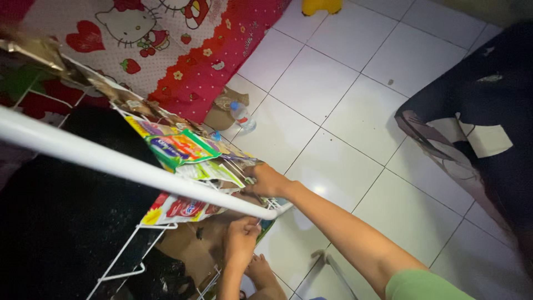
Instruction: The person sits on the floor and organizes various snack packets and boxes from a pile onto a white wire rack. They handle items one by one, placing them on the shelves and occasionally adjusting the rack structure.
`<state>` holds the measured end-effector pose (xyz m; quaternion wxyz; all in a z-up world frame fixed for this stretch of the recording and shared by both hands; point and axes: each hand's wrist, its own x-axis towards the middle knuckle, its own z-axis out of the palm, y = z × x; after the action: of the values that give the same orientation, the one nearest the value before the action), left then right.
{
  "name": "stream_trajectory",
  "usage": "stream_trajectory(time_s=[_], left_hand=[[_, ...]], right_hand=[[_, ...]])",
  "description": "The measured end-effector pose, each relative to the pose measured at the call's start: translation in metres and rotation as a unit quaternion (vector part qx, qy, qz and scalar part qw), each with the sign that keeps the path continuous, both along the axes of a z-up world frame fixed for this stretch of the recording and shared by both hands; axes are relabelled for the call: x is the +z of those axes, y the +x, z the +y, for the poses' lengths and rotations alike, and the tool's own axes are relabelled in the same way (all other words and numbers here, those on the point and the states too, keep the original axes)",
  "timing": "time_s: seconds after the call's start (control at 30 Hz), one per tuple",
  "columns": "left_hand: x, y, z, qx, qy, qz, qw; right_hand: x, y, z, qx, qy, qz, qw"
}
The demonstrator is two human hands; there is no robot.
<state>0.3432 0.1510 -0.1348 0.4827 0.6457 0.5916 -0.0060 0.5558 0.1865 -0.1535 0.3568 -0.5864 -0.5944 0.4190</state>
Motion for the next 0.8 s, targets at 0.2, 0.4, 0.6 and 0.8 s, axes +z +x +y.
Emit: stream_trajectory(time_s=[0.2, 0.4, 0.6, 0.8], left_hand=[[0.013, 0.005, 0.003, -0.022, 0.044, 0.046, 0.998], [0.005, 0.001, 0.001, -0.01, 0.031, 0.047, 0.998], [0.008, -0.009, -0.001, -0.025, 0.099, 0.058, 0.993], [0.05, -0.019, -0.007, 0.059, -0.1, -0.222, 0.968]], right_hand=[[0.028, 0.006, -0.014, -0.088, -0.01, -0.109, 0.99], [0.068, 0.022, 0.002, -0.195, 0.026, -0.012, 0.98], [0.127, 0.053, 0.017, -0.174, -0.028, 0.048, 0.983], [0.166, 0.063, 0.048, -0.014, -0.186, 0.311, 0.932]])
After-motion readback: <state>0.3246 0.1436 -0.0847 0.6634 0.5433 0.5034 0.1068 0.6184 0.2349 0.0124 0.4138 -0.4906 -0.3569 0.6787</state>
